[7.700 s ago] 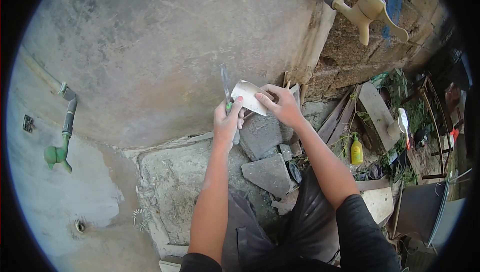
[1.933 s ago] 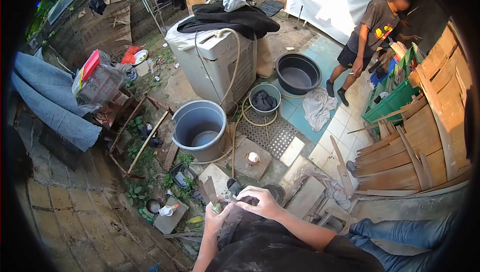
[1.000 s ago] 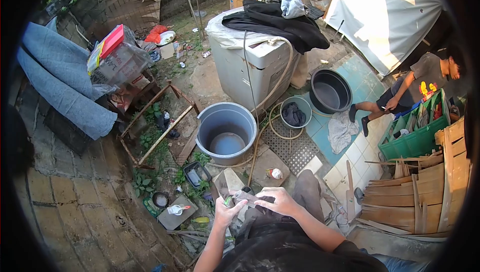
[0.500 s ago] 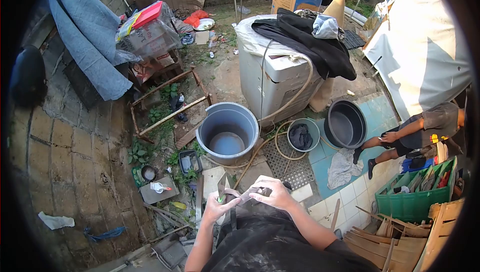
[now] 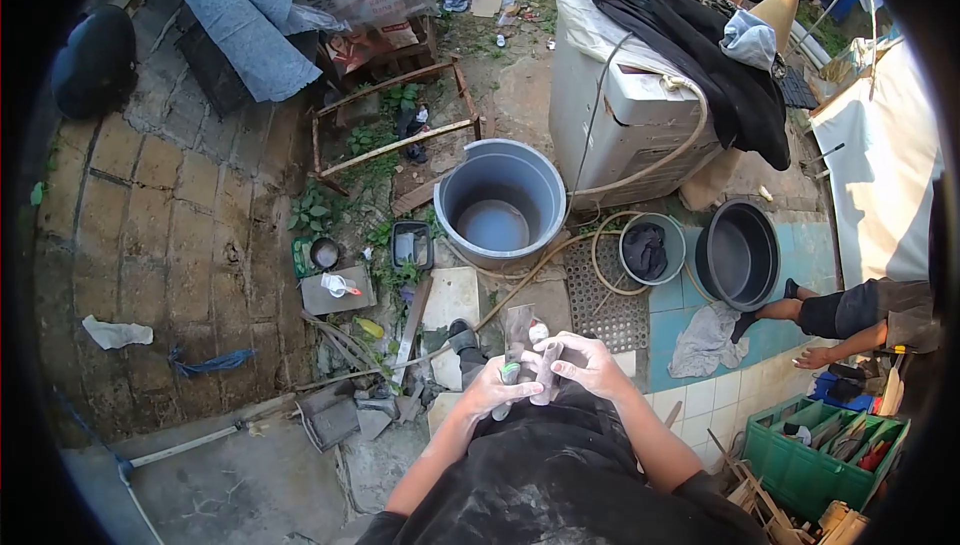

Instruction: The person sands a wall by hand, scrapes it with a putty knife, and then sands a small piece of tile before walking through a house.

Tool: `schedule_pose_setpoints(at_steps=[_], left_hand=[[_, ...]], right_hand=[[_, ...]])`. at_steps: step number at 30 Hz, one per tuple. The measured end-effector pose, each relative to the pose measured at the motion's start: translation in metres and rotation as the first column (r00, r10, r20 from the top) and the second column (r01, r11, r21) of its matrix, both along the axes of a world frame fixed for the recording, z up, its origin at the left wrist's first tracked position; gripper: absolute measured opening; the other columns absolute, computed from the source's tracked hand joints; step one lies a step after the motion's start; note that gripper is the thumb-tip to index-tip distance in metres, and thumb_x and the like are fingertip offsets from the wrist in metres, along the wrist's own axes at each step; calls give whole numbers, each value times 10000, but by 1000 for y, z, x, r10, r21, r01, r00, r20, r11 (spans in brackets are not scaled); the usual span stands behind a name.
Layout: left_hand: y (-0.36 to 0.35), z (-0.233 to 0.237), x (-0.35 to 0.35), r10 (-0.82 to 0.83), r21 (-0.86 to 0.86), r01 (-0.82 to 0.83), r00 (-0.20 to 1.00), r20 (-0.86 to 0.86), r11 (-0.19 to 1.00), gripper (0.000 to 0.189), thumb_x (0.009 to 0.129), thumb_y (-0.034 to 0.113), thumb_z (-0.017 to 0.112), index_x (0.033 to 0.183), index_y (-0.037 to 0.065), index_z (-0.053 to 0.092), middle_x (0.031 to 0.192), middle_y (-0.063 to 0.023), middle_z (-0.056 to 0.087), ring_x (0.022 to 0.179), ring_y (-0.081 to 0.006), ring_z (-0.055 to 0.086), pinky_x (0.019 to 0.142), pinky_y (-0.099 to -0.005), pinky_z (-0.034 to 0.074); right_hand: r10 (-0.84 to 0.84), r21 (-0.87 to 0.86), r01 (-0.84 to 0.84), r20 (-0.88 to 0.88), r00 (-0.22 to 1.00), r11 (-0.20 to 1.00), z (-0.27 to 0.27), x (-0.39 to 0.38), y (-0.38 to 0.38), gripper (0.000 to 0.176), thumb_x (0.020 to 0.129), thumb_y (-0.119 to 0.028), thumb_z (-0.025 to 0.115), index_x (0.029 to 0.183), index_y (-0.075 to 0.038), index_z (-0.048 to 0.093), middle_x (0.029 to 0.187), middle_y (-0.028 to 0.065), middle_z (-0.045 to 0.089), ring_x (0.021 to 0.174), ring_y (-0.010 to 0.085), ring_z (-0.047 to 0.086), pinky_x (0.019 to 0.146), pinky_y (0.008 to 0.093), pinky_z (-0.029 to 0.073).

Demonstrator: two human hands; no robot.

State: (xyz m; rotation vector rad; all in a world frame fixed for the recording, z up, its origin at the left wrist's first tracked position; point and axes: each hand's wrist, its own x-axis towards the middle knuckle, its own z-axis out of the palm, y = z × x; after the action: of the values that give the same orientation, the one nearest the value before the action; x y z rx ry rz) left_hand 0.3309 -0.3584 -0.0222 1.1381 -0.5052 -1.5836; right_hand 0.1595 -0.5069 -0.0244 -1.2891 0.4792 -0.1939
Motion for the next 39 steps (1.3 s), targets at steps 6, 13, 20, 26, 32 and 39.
schedule_pose_setpoints(at_steps=[6, 13, 20, 26, 32, 39], left_hand=[[27, 5, 78, 107, 173, -118, 992, 70, 978, 353, 807, 93, 817, 1115, 26, 658, 967, -15, 665, 837, -91, 622, 732, -241, 500], [43, -4, 128, 56, 156, -100, 963, 262, 983, 332, 776, 70, 845, 1057, 31, 672, 997, -1, 662, 885, -71, 584, 801, -250, 468], [15, -3, 129, 70, 157, -110, 967, 245, 981, 327, 780, 78, 840, 1050, 25, 661, 928, 15, 663, 821, -60, 577, 757, -237, 466], [-10, -11, 130, 68, 140, -118, 946, 316, 983, 296, 788, 79, 831, 1021, 28, 656, 880, 16, 667, 782, -64, 591, 725, -232, 477], [4, -13, 160, 234, 62, -275, 899, 371, 959, 292, 791, 66, 821, 1024, 10, 654, 913, -25, 695, 796, -101, 648, 726, -257, 518], [24, -20, 186, 312, 119, -389, 858, 409, 913, 237, 819, 56, 790, 1004, 27, 644, 802, 10, 652, 587, -49, 511, 520, -218, 362]], right_hand=[[-61, 83, 63, -29, 998, 995, -5, 84, 29, 428, 928, -108, 692, 1311, 29, 560, 1222, 94, 636, 1113, 165, 610, 1006, 337, 476], [-8, -109, 2, -55, 998, 994, 3, 124, 40, 464, 883, -180, 735, 1289, -5, 595, 1122, 79, 669, 963, 136, 627, 869, 295, 495], [-52, -29, 50, -78, 996, 998, 13, 114, 25, 387, 884, -127, 729, 1254, -64, 635, 885, -14, 619, 759, 48, 554, 700, 238, 466], [-170, -305, 127, -121, 978, 944, 12, 90, 14, 194, 869, -117, 735, 1057, -89, 691, 857, -11, 621, 734, 61, 554, 682, 228, 452], [-379, -198, 336, -247, 892, 921, 3, 48, 5, 186, 893, -96, 709, 1072, -58, 676, 873, -17, 626, 735, 48, 557, 695, 220, 467], [-524, -265, 452, -393, 756, 852, 12, -7, -6, 191, 915, -112, 694, 1076, -12, 669, 901, 0, 646, 832, 53, 589, 745, 208, 467]])
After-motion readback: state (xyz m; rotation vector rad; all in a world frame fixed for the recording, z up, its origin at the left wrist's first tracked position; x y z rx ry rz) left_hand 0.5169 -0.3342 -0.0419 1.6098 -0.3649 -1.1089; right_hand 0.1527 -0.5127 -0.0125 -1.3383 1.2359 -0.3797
